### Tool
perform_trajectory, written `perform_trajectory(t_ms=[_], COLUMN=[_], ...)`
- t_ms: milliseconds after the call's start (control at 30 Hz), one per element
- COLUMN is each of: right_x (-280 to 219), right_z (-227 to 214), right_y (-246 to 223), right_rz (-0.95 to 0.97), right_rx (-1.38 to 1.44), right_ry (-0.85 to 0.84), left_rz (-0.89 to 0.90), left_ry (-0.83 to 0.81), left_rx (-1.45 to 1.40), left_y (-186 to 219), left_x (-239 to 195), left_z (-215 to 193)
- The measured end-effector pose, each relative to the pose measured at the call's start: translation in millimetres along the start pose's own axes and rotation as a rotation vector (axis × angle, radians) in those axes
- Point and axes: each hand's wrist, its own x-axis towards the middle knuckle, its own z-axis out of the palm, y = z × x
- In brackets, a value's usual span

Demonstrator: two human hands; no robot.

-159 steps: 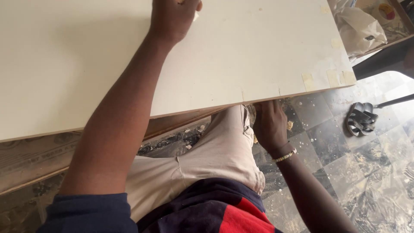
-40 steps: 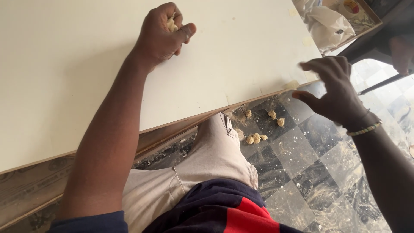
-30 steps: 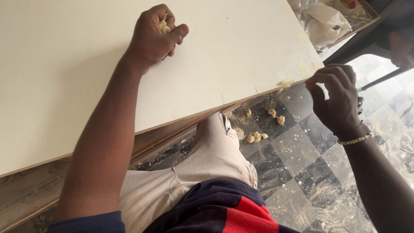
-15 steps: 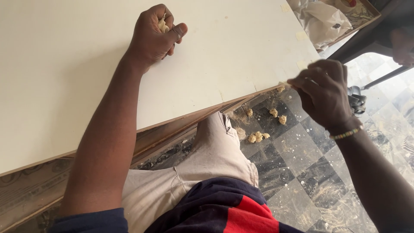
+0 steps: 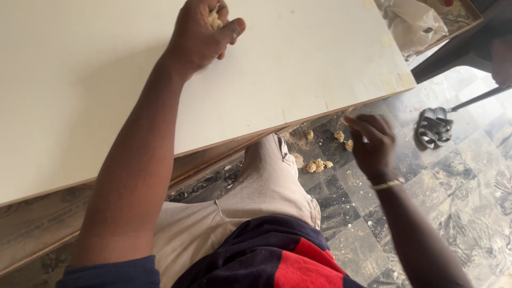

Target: Manually peel small pieces of masking tape from the edges of a white laminated furniture board.

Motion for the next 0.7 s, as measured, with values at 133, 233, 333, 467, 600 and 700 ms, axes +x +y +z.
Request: perform_trajectory(t_ms=[133, 233, 333, 467, 600, 700], right_x=[4.8, -12.3, -58.4, -19.2, 53.7, 98.8], right_z=[31.1, 52.6, 79.6, 29.4, -30.5, -30.7], right_y=[-7.8, -5.7, -16.1, -94.2, -135.3, -137.4], right_rz=[0.209, 0.413, 0.330, 0.350, 0.061, -0.034], right_rx=[0.192, 0.027, 0.402, 0.928, 1.194, 1.222], right_ry=[-0.031, -0.621, -0.749, -0.731, -0.527, -0.453], left_rz=[0.118, 0.137, 0.157, 0.076, -0.057, -0.109], left_ry=[-0.017, -0.048, 0.013, 0.054, -0.033, -0.249], left_rx=[-0.049, 0.007, 0.014, 0.021, -0.026, -0.220], left_y=[-4.5, -5.9, 1.6, 19.7, 29.1, 51.4], left_x=[-0.2, 4.4, 4.8, -1.4, -3.9, -12.0], left_z=[-1.0, -1.2, -0.5, 7.3, 10.8, 9.8])
